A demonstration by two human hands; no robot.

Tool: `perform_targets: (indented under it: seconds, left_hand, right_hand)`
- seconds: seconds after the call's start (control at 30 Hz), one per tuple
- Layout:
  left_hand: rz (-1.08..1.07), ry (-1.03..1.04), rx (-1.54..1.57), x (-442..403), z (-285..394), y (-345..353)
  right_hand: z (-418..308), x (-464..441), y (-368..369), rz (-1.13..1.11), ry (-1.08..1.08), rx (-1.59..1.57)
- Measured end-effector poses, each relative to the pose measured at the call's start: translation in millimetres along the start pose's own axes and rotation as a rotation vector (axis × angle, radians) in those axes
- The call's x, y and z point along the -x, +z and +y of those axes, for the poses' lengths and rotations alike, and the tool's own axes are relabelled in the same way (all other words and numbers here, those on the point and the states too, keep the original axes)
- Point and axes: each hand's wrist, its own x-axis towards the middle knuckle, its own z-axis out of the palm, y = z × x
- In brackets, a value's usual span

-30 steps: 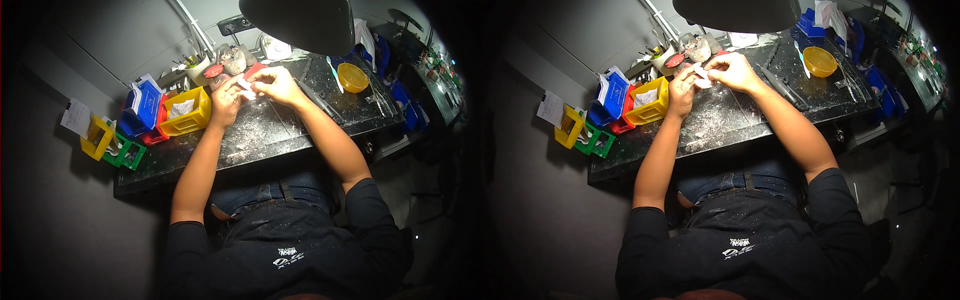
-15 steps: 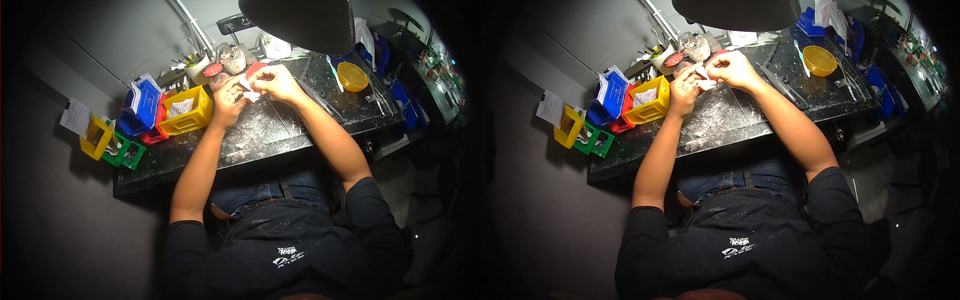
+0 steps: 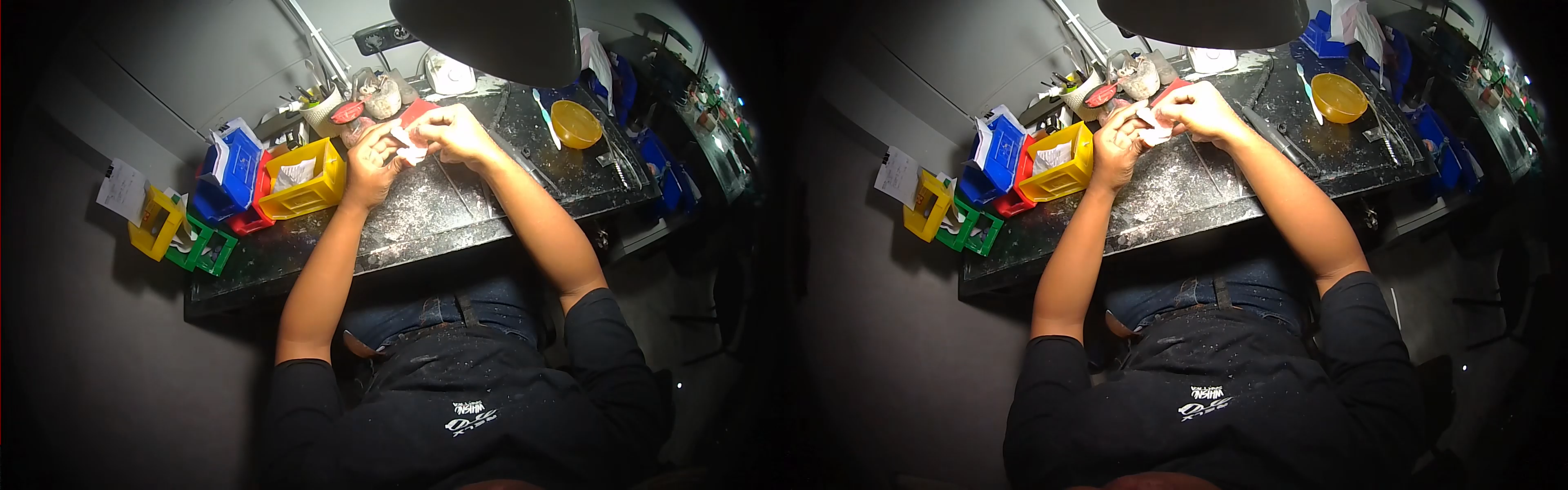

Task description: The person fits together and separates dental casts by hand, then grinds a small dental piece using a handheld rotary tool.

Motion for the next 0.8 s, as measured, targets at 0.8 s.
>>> perform_targets:
  seconds: [0.8]
  left_hand:
    - [-0.042, 0.018, 0.012, 0, -1, -1]
  right_hand:
    - [7, -4, -3, 0.067, 0.217, -0.095]
